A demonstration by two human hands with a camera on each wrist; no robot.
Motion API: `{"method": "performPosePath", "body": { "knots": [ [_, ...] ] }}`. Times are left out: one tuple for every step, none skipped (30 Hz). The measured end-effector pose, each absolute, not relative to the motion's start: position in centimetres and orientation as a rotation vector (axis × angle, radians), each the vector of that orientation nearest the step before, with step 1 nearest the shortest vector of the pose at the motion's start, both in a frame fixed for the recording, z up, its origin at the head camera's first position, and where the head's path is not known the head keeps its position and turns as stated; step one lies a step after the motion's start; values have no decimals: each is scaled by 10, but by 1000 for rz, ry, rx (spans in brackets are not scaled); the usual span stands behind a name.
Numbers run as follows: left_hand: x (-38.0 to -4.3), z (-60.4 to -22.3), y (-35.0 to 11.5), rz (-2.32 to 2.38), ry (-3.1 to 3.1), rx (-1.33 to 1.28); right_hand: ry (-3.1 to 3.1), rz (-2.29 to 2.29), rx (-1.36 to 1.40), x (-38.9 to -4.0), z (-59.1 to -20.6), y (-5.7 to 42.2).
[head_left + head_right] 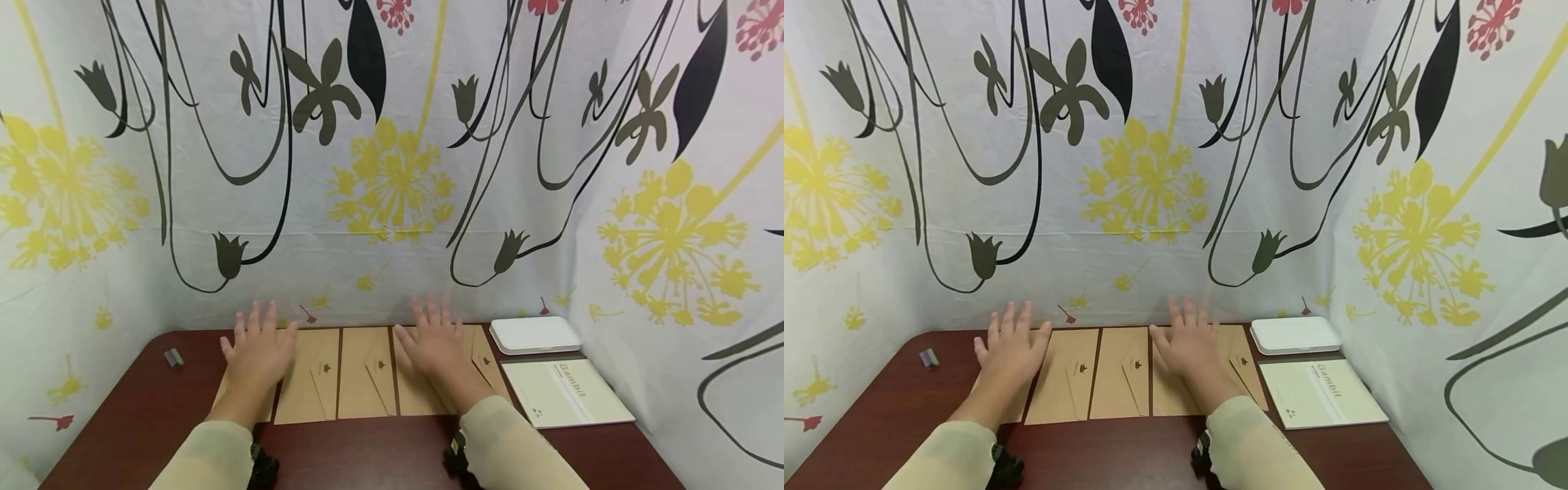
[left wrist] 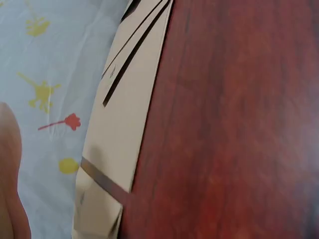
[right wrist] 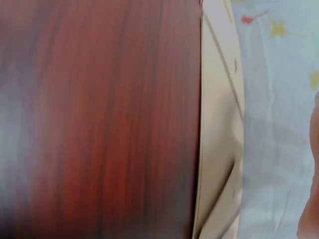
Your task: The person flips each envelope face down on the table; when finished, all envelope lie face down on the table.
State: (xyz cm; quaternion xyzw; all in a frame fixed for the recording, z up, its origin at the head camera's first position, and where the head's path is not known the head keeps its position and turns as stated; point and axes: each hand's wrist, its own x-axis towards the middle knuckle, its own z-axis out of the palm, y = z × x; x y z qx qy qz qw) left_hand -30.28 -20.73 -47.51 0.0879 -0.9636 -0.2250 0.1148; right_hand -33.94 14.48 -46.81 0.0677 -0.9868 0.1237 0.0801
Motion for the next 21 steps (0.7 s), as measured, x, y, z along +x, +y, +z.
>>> {"method": "performPosePath", "body": {
  "knots": [
    [-301, -475, -210, -707, -2818, 282, -2947, 389, 213, -338, -467, 140],
    [-299, -475, -213, -754, -2808, 301, -2944, 410, 223, -337, -467, 135],
    [-298, -475, -216, -798, -2795, 319, -2941, 427, 235, -335, -466, 131],
    [-297, -475, -220, -830, -2783, 336, -2940, 446, 244, -334, -464, 125],
    [-296, -475, -223, -846, -2774, 344, -2934, 468, 257, -331, -463, 120],
    [-295, -475, -227, -870, -2763, 356, -2926, 489, 270, -329, -462, 114],
    [-293, -475, -230, -895, -2756, 368, -2914, 523, 290, -326, -461, 108],
    [-292, -475, -234, -922, -2747, 381, -2899, 551, 313, -323, -460, 102],
    [-291, -475, -238, -954, -2737, 398, -2885, 574, 334, -320, -460, 96],
    [-289, -475, -242, -987, -2726, 416, -2869, 603, 358, -317, -459, 89],
    [-287, -475, -246, -1017, -2712, 438, -2849, 634, 385, -313, -459, 83],
    [-285, -475, -249, -1054, -2697, 461, -2834, 668, 411, -310, -460, 76],
    [-283, -476, -253, -1092, -2681, 476, -2818, 708, 439, -307, -460, 70],
    [-281, -476, -256, -1125, -2664, 483, -2805, 748, 463, -304, -461, 63],
    [-279, -476, -258, -1149, -2648, 481, -2790, 801, 489, -300, -462, 57],
    [-276, -477, -261, -1172, -2635, 475, -2775, 859, 521, -297, -462, 51],
    [-274, -477, -264, -1189, -2624, 466, -2763, 923, 547, -294, -463, 46],
    [-273, -476, -266, -1208, -2618, 450, -2746, 1000, 571, -291, -463, 40],
    [-271, -476, -269, -1220, -2617, 436, -2726, 1087, 596, -288, -463, 34],
    [-269, -475, -271, -1235, -2615, 430, -2711, 1184, 610, -285, -462, 28],
    [-267, -474, -273, -1251, -2615, 431, -2686, 1279, 623, -282, -461, 22]
  ]
}}
